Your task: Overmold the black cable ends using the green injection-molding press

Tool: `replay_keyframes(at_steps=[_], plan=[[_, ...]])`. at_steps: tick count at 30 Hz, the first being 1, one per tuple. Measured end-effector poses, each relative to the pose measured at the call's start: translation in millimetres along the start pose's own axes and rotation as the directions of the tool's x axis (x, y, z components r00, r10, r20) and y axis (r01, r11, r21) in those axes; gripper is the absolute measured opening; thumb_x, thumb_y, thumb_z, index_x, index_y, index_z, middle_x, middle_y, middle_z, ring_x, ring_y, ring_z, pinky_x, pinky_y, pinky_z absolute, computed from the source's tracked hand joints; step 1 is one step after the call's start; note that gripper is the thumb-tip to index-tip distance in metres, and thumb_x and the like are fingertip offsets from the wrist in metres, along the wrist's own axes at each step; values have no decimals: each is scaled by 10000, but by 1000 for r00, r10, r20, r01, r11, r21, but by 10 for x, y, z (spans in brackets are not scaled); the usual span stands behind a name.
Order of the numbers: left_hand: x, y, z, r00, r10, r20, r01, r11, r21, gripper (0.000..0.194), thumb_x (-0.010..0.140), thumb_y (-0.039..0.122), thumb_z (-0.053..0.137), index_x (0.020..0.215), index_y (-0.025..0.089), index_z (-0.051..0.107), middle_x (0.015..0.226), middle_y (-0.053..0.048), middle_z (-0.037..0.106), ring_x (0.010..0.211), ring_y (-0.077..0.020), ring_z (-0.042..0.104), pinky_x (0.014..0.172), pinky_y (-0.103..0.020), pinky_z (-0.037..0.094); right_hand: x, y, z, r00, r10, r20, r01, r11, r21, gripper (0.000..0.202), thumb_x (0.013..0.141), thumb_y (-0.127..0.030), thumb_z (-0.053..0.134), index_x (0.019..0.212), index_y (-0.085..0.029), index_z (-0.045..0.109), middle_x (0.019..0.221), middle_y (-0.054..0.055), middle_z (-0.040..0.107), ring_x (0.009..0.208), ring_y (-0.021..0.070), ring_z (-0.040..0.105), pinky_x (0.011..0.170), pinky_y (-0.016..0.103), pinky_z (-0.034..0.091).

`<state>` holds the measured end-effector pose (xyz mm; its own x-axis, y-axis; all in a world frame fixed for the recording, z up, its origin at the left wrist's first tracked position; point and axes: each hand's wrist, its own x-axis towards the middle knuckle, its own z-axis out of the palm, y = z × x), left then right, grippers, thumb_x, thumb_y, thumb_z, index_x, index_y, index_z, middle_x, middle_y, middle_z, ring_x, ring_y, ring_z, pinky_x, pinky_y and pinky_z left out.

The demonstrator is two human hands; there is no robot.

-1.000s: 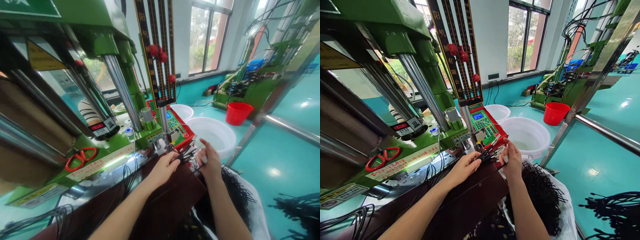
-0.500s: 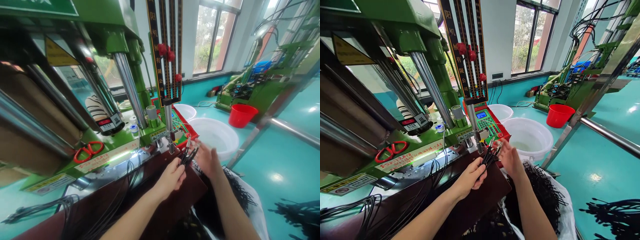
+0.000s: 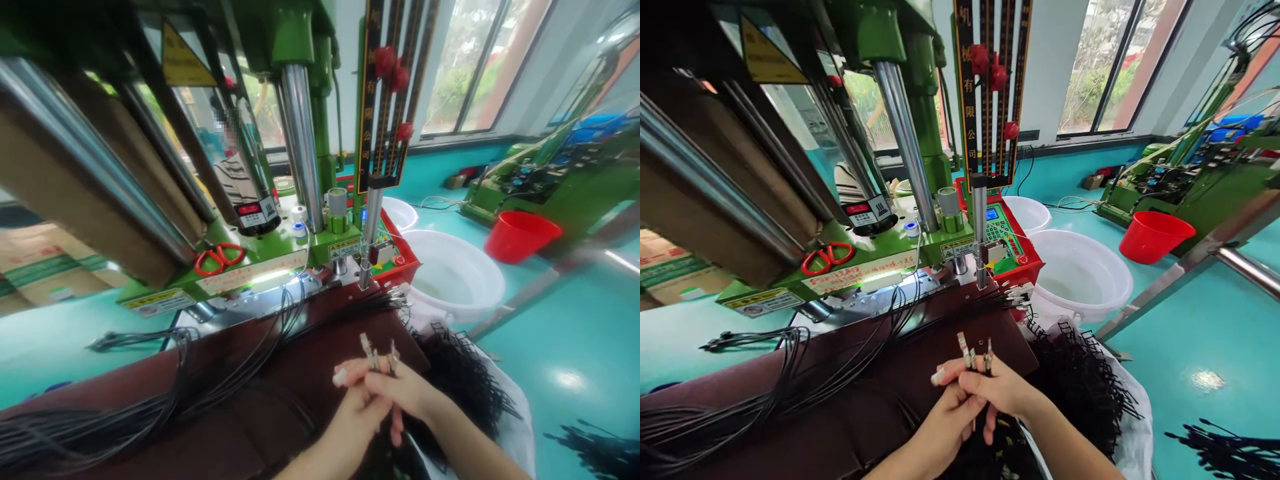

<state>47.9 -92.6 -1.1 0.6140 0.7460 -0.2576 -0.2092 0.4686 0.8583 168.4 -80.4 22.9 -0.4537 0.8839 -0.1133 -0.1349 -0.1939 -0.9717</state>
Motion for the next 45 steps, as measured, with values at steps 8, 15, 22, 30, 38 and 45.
replay_keyframes(at_steps=[8, 15, 22, 30, 38, 45], plan=[[78, 80, 131, 999, -47, -15, 47, 999, -22, 392, 701, 526, 571, 755, 146, 491, 453, 78, 400, 286, -11, 245, 276, -156, 172, 191, -604, -335, 965, -260, 7, 258, 952, -168, 407, 820, -356, 526, 1217, -265, 514, 1275, 58, 500, 1186, 219, 428, 1018, 422, 268], [166, 122, 113, 999, -14, -32, 14, 999, -29, 423, 699, 545, 540, 748, 127, 501, 430, 41, 472, 280, -51, 373, 286, -163, 261, 146, -751, -341, 978, -44, 202, 153, 809, -567, 372, 859, -315, 443, 1214, -234, 521, 1219, 56, 549, 1131, 223, 488, 969, 415, 354], [150, 156, 97, 997, -79, -7, 78, 993, -88, 430, 663, 524, 574, 753, 106, 532, 462, 11, 512, 337, -78, 436, 343, -209, 371, 299, -648, -390, 922, 89, 377, 206, 711, -672, 473, 880, -367, 386, 1286, -131, 435, 1369, 109, 372, 1273, 212, 291, 1045, 393, 244], [132, 165, 1, 988, -29, -149, -16, 957, -289, 427, 649, 523, 594, 764, 123, 502, 461, 34, 491, 303, -53, 383, 318, -184, 269, 539, -578, -179, 937, 149, 317, 161, 619, -769, 488, 831, -387, 465, 1284, -207, 446, 1387, 84, 349, 1166, 256, 440, 796, 310, 495], [13, 263, -541, 928, 56, -368, -181, 932, -315, 331, 670, 437, 632, 733, 150, 478, 419, 103, 335, 313, -6, 207, 323, -165, 134, 1408, -319, -389, 976, -213, 39, 78, 176, -981, 376, 865, -189, 377, 1225, -128, 468, 1269, 100, 493, 1167, 170, 436, 995, 306, 316], [-37, 234, -664, 906, 94, -413, -203, 952, -230, 329, 710, 463, 586, 728, 159, 464, 423, 103, 321, 320, -16, 221, 318, -167, 168, 1823, -149, -411, 990, -139, -2, -10, -57, -998, 342, 688, 6, 402, 965, -98, 574, 1025, 172, 557, 1026, 282, 481, 866, 389, 333]])
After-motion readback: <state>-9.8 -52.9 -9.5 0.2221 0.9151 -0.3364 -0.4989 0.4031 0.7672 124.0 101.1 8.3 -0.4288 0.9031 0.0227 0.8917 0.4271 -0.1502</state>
